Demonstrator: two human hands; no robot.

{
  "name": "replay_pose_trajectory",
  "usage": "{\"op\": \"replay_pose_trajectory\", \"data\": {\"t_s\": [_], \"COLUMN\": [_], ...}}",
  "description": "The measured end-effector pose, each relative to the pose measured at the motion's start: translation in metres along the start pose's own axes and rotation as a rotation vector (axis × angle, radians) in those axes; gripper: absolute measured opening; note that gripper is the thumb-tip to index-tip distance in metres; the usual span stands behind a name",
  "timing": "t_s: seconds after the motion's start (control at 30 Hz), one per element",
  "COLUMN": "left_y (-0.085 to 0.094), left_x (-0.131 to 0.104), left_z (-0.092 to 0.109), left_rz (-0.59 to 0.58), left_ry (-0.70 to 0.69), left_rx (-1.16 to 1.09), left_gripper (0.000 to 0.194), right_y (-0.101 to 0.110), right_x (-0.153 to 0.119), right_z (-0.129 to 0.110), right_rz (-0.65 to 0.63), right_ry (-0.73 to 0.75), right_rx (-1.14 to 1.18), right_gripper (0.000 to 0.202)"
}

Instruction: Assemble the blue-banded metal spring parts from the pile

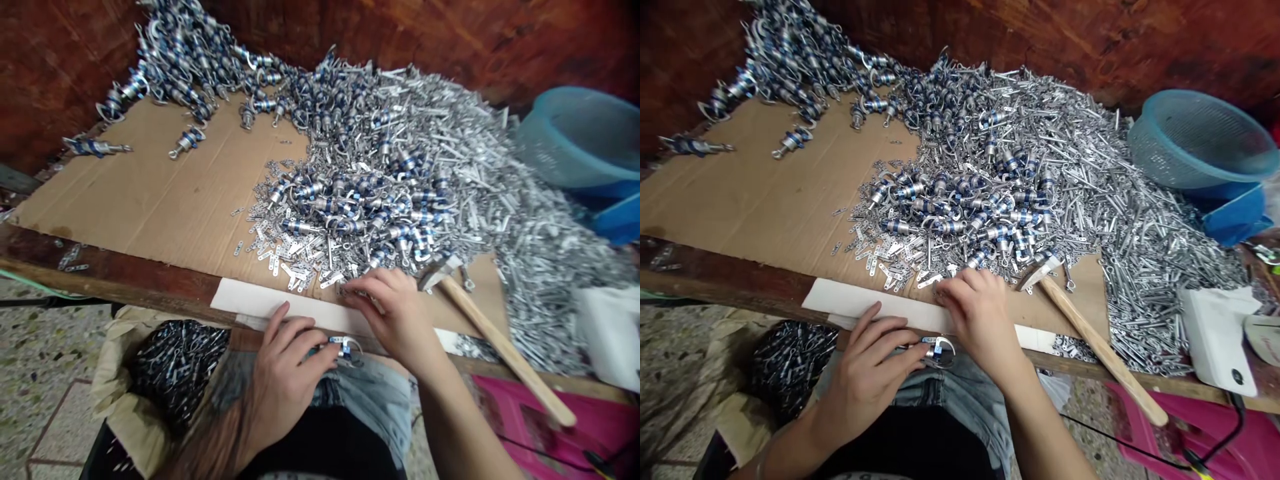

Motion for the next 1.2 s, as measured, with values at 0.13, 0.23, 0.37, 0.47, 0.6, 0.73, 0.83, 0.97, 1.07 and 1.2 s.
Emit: {"op": "replay_pose_trajectory", "data": {"t_s": [0.13,0.23,0.37,0.47,0.6,0.73,0.83,0.97,1.07,1.2], "left_y": [-0.002,-0.002,-0.001,0.000,0.000,0.000,0.000,0.000,0.000,0.001], "left_x": [-0.001,-0.001,-0.001,0.000,0.000,-0.002,-0.004,-0.006,-0.007,-0.006], "left_z": [0.000,0.000,0.000,-0.001,-0.002,-0.002,-0.004,-0.003,-0.004,-0.004], "left_rz": [-0.029,-0.029,-0.022,-0.010,-0.005,0.038,0.046,0.056,0.063,0.063], "left_ry": [0.008,0.009,-0.005,-0.011,-0.028,-0.038,0.006,-0.021,-0.039,-0.042], "left_rx": [0.006,0.004,0.008,0.012,0.015,-0.006,-0.060,-0.045,-0.048,-0.052], "left_gripper": [0.017,0.019,0.017,0.016,0.015,0.013,0.013,0.013,0.012,0.011], "right_y": [-0.006,-0.002,0.010,0.002,-0.014,-0.017,-0.016,-0.019,-0.023,-0.012], "right_x": [0.020,0.022,0.003,-0.020,-0.043,-0.050,-0.056,-0.071,-0.078,-0.072], "right_z": [-0.005,-0.002,0.001,-0.002,-0.013,-0.021,-0.020,-0.016,-0.018,-0.005], "right_rz": [-0.058,-0.028,0.067,0.014,-0.017,0.035,0.042,0.039,0.045,0.109], "right_ry": [0.194,0.165,-0.003,-0.094,-0.070,0.077,0.188,0.308,0.298,0.228], "right_rx": [-0.271,-0.296,0.061,0.328,0.323,0.167,0.122,0.004,-0.040,0.027], "right_gripper": [0.010,0.011,0.012,0.011,0.019,0.024,0.031,0.046,0.051,0.045]}}
Point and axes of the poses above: each hand's wrist, its own x-axis towards the middle knuckle, its own y-axis out of the back of the hand, z = x × y, the point moved 5 cm from there along x, towards the middle knuckle, and after that the axes turned 6 degrees about -x, right-handed, at the moved point
